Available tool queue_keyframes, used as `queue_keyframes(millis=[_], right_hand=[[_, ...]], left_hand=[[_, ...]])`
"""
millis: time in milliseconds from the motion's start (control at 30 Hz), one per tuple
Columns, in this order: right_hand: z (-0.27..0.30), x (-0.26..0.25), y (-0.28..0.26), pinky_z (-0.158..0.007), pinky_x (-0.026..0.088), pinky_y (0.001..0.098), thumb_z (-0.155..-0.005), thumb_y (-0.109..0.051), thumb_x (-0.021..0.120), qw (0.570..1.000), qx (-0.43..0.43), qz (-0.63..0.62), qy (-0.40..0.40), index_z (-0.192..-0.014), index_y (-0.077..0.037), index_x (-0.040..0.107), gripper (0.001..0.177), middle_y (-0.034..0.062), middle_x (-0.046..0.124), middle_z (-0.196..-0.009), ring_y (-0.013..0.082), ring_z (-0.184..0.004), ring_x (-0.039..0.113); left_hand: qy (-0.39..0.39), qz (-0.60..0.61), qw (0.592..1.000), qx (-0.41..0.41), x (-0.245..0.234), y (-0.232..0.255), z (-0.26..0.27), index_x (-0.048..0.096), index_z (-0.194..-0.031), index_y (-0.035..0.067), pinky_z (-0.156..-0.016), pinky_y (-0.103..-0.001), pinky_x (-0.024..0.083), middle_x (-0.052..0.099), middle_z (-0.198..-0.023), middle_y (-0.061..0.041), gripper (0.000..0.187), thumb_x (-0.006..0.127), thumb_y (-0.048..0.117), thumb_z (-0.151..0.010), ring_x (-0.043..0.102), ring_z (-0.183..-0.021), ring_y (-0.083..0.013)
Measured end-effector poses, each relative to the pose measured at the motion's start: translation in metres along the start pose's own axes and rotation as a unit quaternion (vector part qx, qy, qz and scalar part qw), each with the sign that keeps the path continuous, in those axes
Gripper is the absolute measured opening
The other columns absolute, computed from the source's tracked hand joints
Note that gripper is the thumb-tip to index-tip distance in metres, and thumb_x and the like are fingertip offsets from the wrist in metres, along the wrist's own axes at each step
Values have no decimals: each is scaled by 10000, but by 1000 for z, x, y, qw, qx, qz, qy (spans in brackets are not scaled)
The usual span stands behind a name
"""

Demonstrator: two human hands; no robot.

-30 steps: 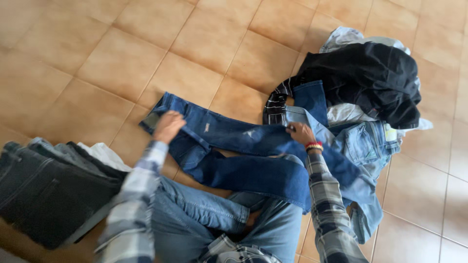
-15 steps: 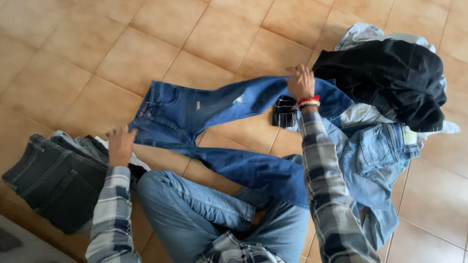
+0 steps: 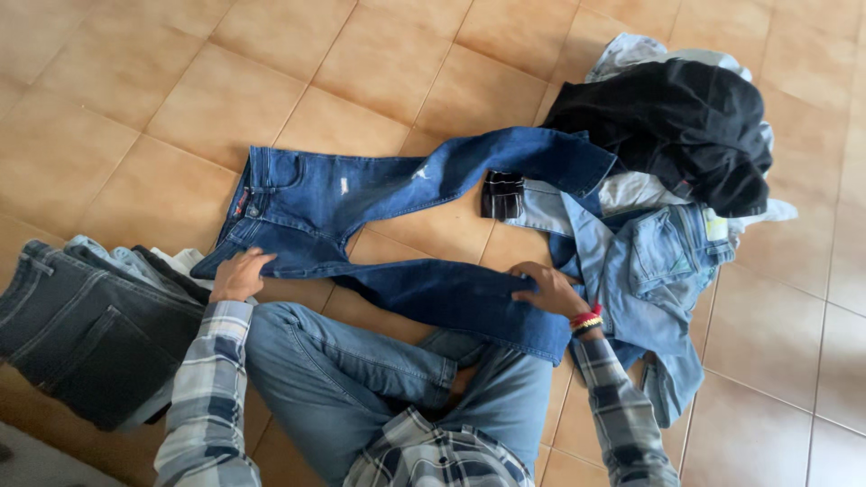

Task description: The person folds several pairs of jeans while sitting on a tiled floor, smoothing the fabric and aligning the pant legs before folding them into compact rectangles.

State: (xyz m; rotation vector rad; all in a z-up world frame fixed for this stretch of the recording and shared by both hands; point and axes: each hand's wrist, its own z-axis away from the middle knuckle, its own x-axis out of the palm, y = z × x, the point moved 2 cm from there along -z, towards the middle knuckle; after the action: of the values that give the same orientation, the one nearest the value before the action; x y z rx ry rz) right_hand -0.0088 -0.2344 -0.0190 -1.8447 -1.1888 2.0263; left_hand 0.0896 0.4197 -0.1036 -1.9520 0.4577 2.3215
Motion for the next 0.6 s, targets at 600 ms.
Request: queue_keyframes(millis=[600], right_hand=[[-67,-67,25,-819,538,426,-875,-103,714,902,5,357,243,-1210,-127,691,337,38,711,-1109,266,-1044,652]], left_hand=[[256,-187,949,6,-73,19,31,660,-1474,155,-1237,-413,403,555,-1582,-91,657,779,57,-835,517,-1477,-284]])
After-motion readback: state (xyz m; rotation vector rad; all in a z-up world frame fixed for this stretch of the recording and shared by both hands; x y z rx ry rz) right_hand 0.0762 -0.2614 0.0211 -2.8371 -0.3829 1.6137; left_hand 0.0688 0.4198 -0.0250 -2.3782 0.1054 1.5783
